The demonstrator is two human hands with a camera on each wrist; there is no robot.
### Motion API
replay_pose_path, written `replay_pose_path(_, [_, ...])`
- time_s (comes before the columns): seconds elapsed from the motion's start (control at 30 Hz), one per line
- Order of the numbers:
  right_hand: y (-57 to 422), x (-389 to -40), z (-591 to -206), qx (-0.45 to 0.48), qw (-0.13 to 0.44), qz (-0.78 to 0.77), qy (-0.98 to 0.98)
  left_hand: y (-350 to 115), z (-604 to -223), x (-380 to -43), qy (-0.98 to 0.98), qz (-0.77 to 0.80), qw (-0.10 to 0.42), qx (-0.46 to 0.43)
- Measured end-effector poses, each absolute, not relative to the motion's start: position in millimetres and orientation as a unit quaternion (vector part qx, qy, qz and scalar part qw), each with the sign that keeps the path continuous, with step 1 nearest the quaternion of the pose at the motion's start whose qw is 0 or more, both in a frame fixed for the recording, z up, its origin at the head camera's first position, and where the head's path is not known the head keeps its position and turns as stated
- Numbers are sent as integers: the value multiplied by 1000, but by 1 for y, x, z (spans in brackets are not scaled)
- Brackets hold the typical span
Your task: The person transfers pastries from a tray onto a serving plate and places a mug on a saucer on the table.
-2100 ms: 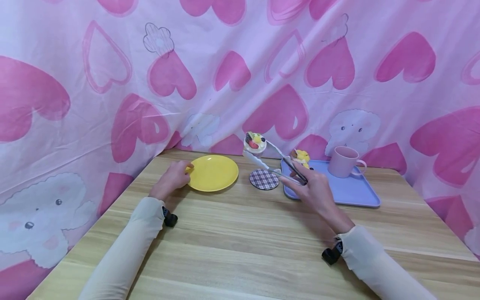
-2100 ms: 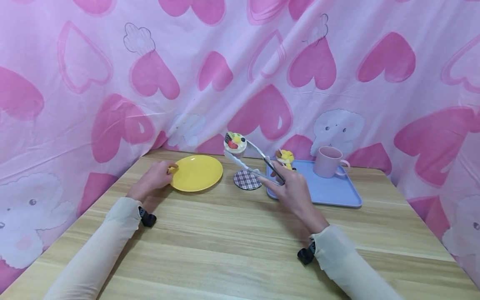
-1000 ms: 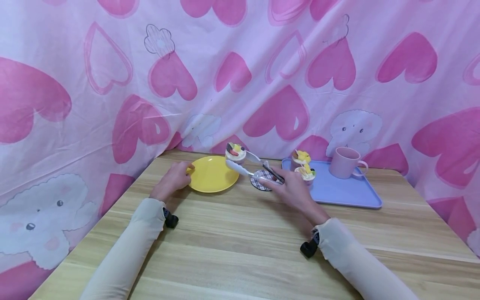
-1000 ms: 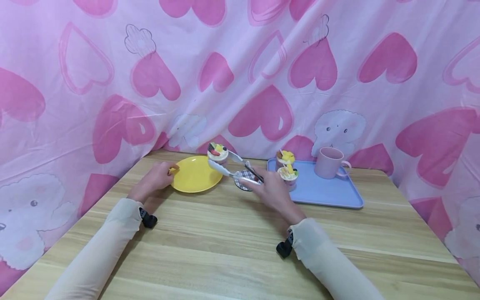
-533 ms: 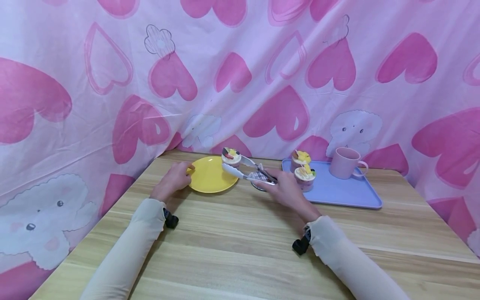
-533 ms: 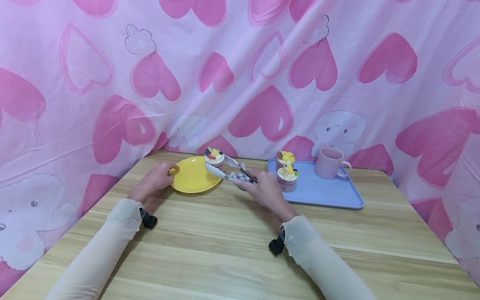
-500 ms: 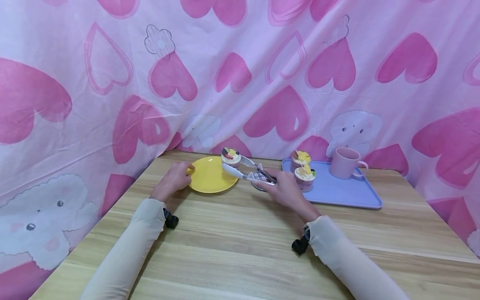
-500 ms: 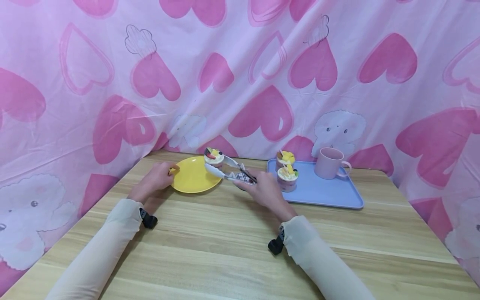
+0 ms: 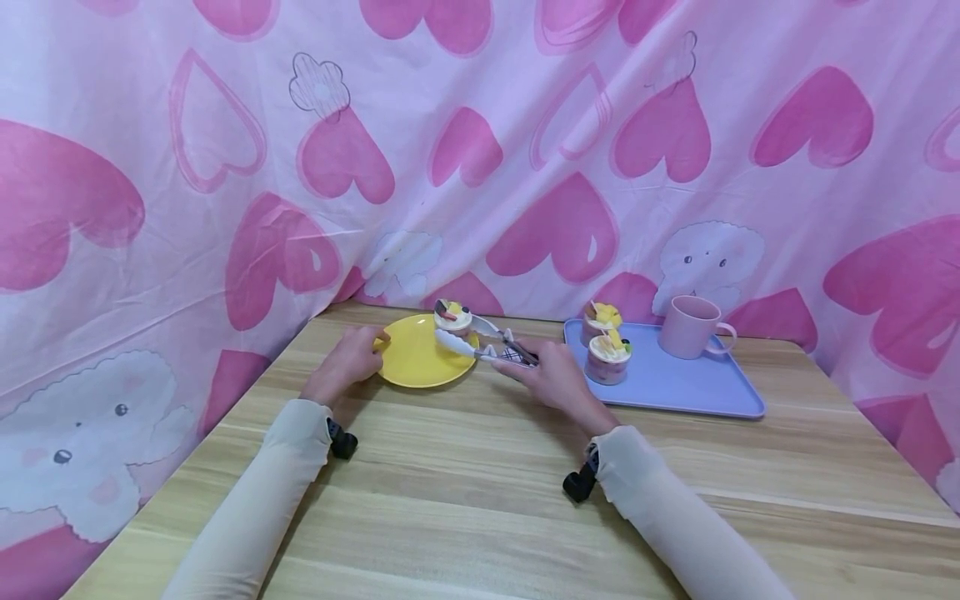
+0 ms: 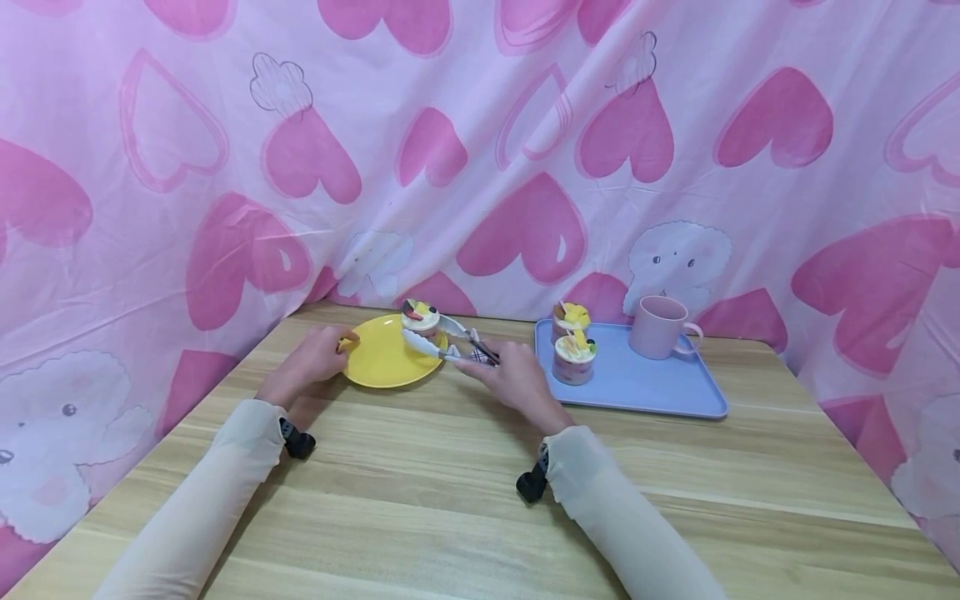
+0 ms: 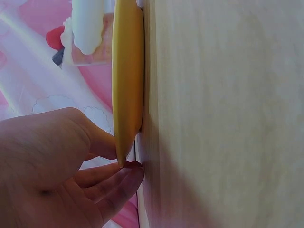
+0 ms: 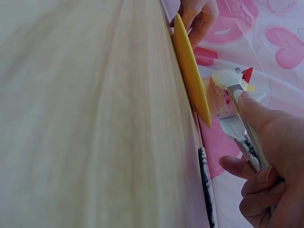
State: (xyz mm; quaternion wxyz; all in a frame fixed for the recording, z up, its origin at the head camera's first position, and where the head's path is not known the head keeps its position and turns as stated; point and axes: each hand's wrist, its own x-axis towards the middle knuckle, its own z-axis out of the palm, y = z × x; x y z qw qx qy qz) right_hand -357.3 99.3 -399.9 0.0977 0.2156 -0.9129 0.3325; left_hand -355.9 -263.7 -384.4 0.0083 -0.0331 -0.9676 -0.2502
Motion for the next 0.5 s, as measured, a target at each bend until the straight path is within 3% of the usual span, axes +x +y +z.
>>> replay_pose_path(0.5, [81,-367,-407,205,102,320,-919,-265,-386,-359,-970,-239,12,-37])
